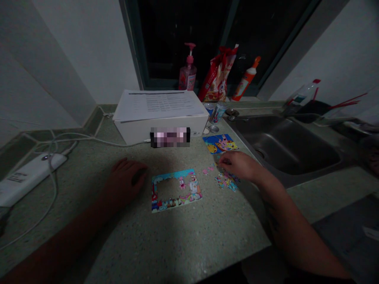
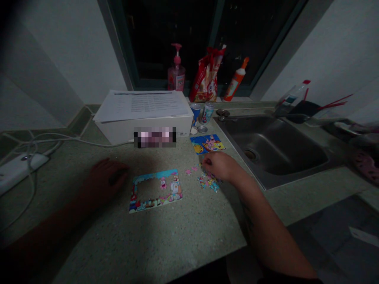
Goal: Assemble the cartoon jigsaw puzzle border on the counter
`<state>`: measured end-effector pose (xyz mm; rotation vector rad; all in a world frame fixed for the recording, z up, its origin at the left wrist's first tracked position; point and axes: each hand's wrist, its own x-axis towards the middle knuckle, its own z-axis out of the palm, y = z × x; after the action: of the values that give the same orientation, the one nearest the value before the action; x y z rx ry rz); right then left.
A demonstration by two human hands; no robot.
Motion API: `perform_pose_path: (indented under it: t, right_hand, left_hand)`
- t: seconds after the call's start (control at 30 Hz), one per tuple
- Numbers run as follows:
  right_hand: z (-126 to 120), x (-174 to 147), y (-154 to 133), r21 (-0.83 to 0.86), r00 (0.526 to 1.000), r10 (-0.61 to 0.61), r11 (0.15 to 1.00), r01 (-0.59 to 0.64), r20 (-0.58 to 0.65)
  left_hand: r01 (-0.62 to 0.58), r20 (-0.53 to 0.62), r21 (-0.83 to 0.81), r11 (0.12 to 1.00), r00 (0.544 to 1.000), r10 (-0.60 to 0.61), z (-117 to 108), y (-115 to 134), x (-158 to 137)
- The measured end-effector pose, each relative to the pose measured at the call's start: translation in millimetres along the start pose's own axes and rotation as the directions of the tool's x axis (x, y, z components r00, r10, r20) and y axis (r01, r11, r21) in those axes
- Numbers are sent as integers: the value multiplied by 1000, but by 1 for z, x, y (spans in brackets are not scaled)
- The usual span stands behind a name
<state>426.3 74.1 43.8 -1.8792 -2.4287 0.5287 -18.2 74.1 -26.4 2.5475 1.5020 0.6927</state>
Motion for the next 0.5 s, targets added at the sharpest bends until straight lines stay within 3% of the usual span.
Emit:
perform_pose_path:
  t: [0.5]
  right_hand:
    - [-9,-8,26,82,996,9,996,-16,92]
  left_hand:
    - [-5,5,14,1000,1000,5,-1,-1,1]
